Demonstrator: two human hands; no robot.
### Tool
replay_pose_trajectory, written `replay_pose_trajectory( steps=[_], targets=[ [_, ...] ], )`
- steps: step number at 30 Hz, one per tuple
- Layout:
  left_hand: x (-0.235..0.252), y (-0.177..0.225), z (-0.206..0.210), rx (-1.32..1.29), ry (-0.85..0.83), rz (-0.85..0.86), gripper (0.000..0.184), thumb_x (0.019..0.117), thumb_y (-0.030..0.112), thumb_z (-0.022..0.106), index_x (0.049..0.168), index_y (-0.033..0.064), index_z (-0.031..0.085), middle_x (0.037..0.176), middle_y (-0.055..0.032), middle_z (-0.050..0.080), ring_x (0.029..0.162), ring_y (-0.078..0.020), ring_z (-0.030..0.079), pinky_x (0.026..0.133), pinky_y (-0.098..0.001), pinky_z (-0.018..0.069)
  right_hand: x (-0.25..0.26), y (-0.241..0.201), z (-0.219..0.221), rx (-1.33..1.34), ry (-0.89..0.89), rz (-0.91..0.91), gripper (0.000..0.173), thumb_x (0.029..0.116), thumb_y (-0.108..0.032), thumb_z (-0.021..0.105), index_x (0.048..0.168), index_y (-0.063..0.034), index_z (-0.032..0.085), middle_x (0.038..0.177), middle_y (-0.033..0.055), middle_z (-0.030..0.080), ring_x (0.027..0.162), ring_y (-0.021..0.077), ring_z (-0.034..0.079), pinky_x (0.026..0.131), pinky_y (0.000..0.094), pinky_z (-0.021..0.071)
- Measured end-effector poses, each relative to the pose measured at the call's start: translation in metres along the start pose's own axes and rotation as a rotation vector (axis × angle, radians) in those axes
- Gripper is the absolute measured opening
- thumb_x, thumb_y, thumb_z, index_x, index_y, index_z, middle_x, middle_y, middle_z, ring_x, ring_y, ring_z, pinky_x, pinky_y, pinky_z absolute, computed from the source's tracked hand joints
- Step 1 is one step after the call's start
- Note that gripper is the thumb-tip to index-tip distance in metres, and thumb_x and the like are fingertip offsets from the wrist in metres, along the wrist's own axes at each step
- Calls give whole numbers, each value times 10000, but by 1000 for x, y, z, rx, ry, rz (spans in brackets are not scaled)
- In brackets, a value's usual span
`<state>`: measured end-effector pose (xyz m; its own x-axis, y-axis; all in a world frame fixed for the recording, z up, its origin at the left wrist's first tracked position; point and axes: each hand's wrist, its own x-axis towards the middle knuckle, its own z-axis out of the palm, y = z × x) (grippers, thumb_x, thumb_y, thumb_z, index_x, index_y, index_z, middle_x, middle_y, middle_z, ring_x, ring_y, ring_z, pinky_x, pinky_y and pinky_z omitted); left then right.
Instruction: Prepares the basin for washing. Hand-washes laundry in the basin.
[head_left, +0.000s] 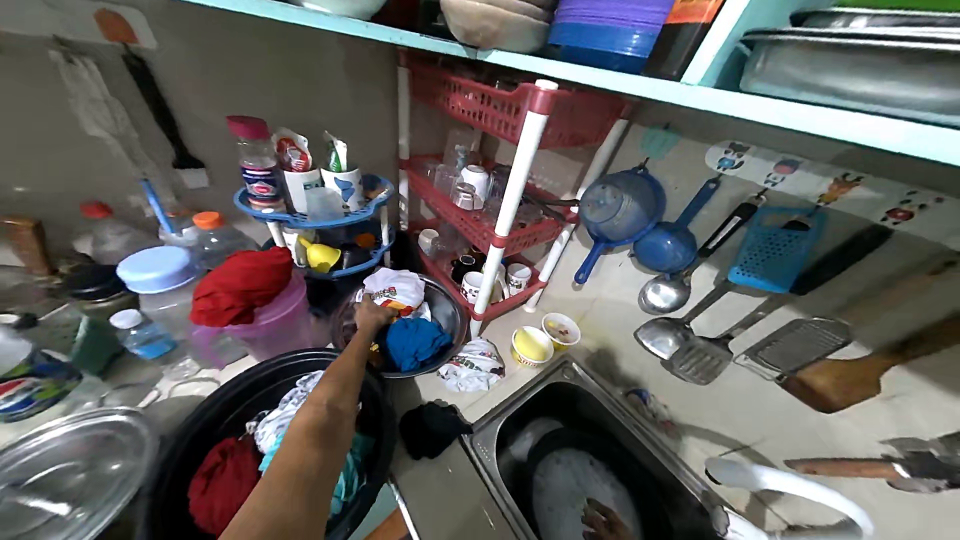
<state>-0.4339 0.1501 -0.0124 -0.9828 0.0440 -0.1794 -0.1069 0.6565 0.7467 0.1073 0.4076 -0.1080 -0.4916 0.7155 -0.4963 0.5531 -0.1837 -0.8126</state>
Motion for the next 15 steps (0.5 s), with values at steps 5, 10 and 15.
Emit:
replay_pose_trajectory(
  steps=[5,10,15],
  targets=[
    [-24,24,-30,-169,23,217,786,742,118,863,1415,-21,481,1260,-323,609,1187,-478,596,986,-658,470,-12,-4,-10,-118,-15,-27,395,1066,-132,543,1428,22,508,1219,253,638,943,296,664,777,446,546],
    [-71,80,-75,-266,50,526,776,672,26,863,1363,-28,514,1222,-295,631,1144,-443,623,961,-654,490,-34,-14,-21,-118,-1,-72,380,1076,-121,515,1428,20,512,1229,265,637,969,326,666,781,464,547],
    [-163,142,-116,-562,24,790,798,601,-60,811,1327,-33,482,1158,-158,660,1029,-188,675,906,-395,582,-46,-8,-23,-154,-94,-111,370,1077,-150,522,1411,8,534,1224,247,647,980,319,681,798,464,564]
  ],
)
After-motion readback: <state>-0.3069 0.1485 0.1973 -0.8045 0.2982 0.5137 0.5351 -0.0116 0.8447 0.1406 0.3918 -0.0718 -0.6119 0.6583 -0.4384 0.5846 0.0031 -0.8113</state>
